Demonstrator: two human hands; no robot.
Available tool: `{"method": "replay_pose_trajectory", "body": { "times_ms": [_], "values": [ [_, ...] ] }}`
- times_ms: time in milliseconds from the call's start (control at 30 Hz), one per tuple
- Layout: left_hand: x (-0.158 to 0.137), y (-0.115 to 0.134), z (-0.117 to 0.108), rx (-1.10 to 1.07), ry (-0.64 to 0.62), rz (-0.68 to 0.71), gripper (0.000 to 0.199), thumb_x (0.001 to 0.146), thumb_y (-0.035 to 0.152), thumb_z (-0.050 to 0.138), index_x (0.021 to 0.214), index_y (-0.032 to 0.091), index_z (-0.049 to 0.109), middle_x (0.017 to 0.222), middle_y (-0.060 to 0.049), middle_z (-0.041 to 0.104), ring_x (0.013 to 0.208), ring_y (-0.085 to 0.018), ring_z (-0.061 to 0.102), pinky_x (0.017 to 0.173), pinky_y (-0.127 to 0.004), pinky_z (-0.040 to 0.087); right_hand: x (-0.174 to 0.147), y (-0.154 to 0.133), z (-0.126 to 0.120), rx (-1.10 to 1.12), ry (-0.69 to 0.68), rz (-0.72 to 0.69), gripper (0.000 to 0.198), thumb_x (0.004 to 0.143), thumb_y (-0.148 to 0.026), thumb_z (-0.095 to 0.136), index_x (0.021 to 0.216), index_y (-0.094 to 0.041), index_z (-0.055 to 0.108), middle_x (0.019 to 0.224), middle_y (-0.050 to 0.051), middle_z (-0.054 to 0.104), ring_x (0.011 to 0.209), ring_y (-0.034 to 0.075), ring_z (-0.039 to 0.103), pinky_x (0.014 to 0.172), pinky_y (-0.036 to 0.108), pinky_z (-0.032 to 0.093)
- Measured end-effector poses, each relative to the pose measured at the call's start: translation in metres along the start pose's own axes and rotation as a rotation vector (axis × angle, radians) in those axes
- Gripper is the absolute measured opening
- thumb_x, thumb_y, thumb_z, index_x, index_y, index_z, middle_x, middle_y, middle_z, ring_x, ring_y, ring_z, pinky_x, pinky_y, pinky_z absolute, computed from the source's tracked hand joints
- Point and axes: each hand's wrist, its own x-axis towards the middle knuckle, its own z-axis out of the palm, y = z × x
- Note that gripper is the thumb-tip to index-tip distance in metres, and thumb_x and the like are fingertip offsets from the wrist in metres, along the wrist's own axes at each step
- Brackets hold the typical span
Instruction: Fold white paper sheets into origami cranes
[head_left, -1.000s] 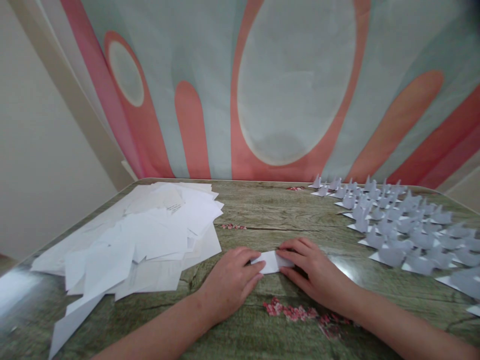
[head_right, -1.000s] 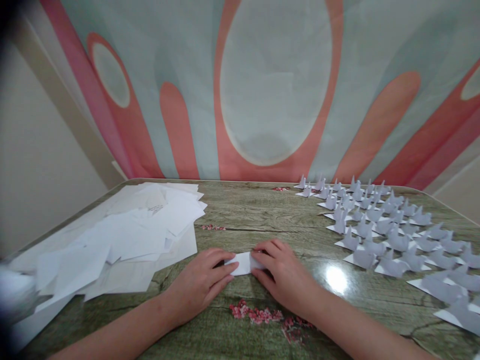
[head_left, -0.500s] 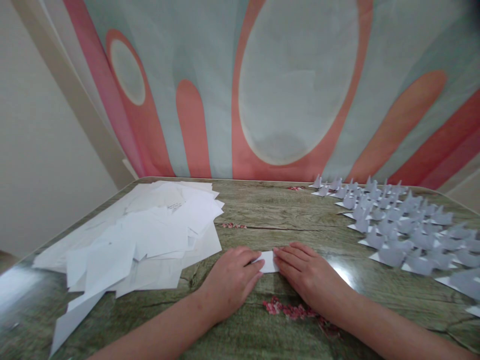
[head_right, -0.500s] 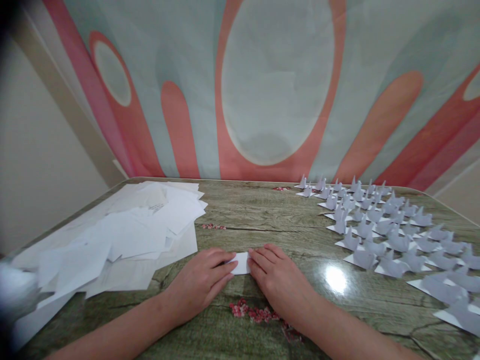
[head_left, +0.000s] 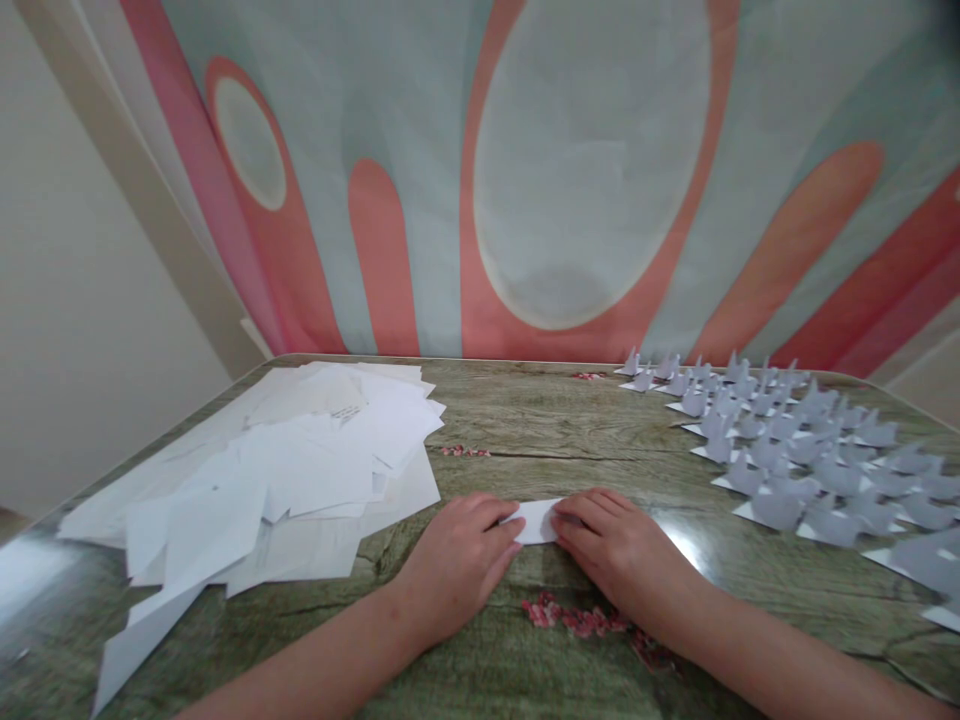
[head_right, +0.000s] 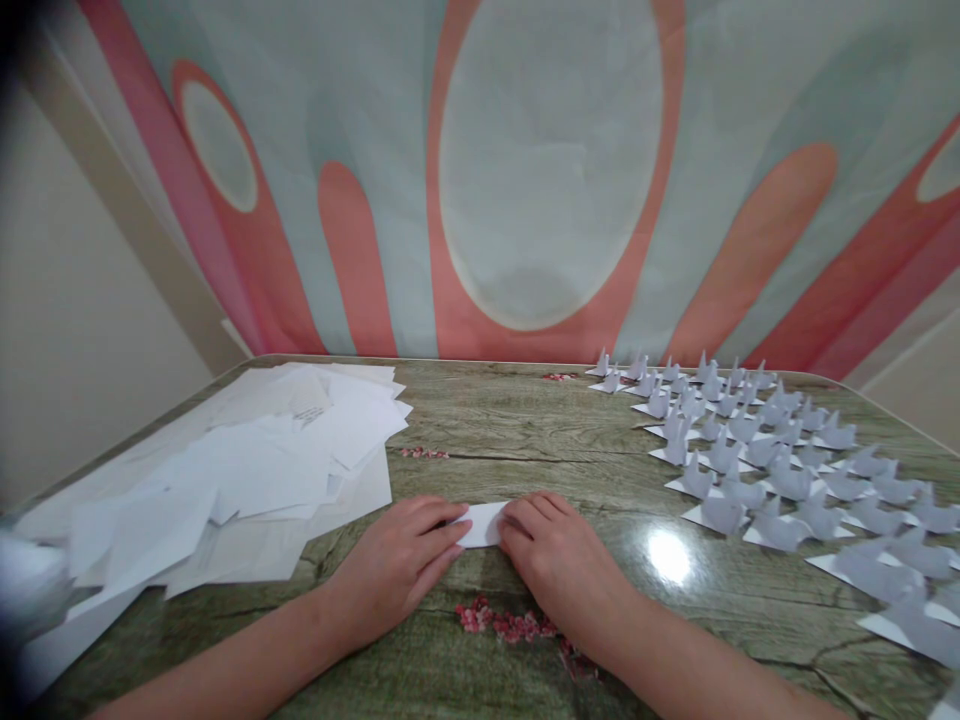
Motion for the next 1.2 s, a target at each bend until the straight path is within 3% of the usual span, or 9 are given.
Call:
{"method": "replay_pose_trajectory", "body": {
  "times_ms": [433, 633, 933, 1200],
  "values": [
    [0.000, 0.000, 0.001, 0.013, 0.008, 0.005, 0.024, 0.087, 0.021, 0.045, 0.108, 0.019, 0.058, 0.109, -0.008, 0.060, 0.099, -0.021, 0.052, 0.086, -0.040, 0.044, -0.002, -0.003, 0.002, -0.058, -0.044, 0.036, 0.015, 0.085, -0.013, 0.050, 0.088, -0.018, 0.064, 0.078, 0.005, 0.058, 0.076, 0.018, 0.053, 0.072, 0.032, 0.042],
    [0.000, 0.001, 0.000, 0.048, 0.000, 0.025, 0.024, 0.088, 0.020, 0.044, 0.108, 0.020, 0.058, 0.111, -0.007, 0.059, 0.100, -0.021, 0.052, 0.085, -0.040, 0.044, -0.004, -0.011, -0.007, -0.097, -0.138, 0.047, 0.022, 0.078, -0.009, 0.055, 0.097, -0.017, 0.062, 0.084, 0.006, 0.059, 0.081, 0.020, 0.055, 0.075, 0.034, 0.044],
    [-0.001, 0.006, -0.004, 0.148, -0.069, 0.062, 0.028, 0.088, 0.020, 0.044, 0.114, 0.020, 0.054, 0.116, -0.010, 0.056, 0.103, -0.023, 0.052, 0.087, -0.041, 0.044, -0.008, -0.026, -0.010, -0.205, -0.170, 0.034, 0.040, 0.075, -0.009, 0.060, 0.114, -0.015, 0.055, 0.094, 0.010, 0.059, 0.090, 0.024, 0.055, 0.080, 0.038, 0.045],
    [-0.001, 0.019, -0.009, 0.229, -0.102, 0.049, 0.038, 0.084, 0.038, 0.051, 0.116, 0.017, 0.051, 0.119, -0.014, 0.054, 0.108, -0.027, 0.052, 0.088, -0.043, 0.044, -0.010, -0.035, -0.004, -0.305, -0.144, 0.016, 0.045, 0.069, -0.013, 0.063, 0.114, -0.009, 0.055, 0.103, 0.016, 0.059, 0.096, 0.029, 0.053, 0.083, 0.043, 0.044]
  ]
}}
